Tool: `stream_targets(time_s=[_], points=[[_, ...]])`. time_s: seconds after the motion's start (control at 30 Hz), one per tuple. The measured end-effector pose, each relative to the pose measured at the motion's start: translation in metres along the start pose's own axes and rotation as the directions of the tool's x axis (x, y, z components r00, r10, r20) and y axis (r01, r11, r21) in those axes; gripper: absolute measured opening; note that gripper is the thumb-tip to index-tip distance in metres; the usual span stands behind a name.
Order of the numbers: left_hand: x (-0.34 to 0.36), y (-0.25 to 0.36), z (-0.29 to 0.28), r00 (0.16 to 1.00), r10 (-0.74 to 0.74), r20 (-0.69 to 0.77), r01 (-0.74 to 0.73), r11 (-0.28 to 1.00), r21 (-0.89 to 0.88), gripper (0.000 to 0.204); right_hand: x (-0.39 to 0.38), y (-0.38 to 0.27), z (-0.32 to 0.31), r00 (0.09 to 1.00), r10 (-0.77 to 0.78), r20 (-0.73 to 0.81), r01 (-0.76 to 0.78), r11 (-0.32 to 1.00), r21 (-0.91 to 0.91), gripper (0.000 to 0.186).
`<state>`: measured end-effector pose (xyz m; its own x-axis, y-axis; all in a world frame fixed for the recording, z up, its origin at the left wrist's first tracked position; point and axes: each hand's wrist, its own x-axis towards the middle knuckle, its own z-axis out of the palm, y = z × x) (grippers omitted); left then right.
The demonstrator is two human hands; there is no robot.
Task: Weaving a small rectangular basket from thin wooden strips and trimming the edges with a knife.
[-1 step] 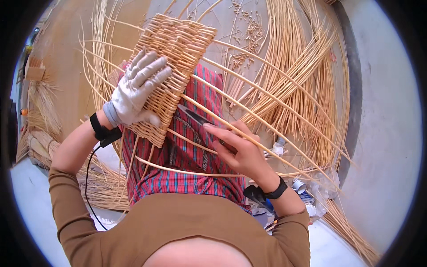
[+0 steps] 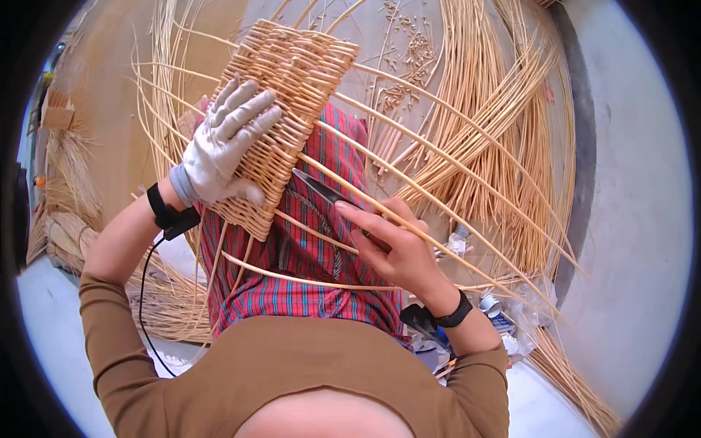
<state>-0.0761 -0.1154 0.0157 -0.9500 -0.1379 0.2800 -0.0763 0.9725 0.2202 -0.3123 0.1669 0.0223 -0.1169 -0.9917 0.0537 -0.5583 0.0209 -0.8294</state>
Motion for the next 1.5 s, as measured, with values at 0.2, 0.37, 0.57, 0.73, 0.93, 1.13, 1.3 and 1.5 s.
stream_targets(time_s=[0.2,0.37,0.57,0.73,0.93,1.13,1.3,1.5], points=[[0.002,-0.001,-0.001,0.997,0.013,0.076,-0.012,1.0,-0.019,0.115,0.006,-0.007,-0.001,1.0,0.015,-0.015,-0.015,0.999,-0.038,0.054],[0.003,-0.001,0.001,0.995,0.022,0.1,-0.024,0.999,0.026,0.115,0.008,-0.007,0.0,1.0,-0.018,-0.014,0.017,0.997,-0.075,0.053],[0.005,0.001,-0.001,0.995,0.026,0.097,-0.028,1.0,0.01,0.118,0.002,-0.008,0.002,0.999,0.031,-0.027,-0.032,0.998,-0.053,0.051],[0.004,0.001,0.001,0.995,0.027,0.1,-0.028,1.0,0.009,0.12,0.005,-0.005,0.003,0.998,0.01,-0.055,-0.015,0.996,-0.084,0.05],[0.003,-0.002,0.004,0.995,0.034,0.097,-0.034,0.999,-0.001,0.12,0.012,0.007,-0.003,0.992,-0.115,-0.045,0.106,0.981,-0.165,0.051],[-0.001,-0.001,0.008,0.99,0.052,0.133,-0.052,0.999,-0.002,0.121,0.036,0.016,-0.022,0.956,-0.28,0.086,0.292,0.929,-0.228,0.054],[-0.002,0.002,0.005,0.987,0.03,0.16,-0.026,0.999,-0.029,0.121,0.061,0.002,-0.044,0.863,-0.406,0.301,0.497,0.789,-0.361,0.056],[0.0,0.003,0.006,0.991,0.03,0.131,-0.021,0.997,-0.071,0.124,0.053,-0.001,-0.027,0.841,-0.447,0.305,0.541,0.692,-0.477,0.057]])
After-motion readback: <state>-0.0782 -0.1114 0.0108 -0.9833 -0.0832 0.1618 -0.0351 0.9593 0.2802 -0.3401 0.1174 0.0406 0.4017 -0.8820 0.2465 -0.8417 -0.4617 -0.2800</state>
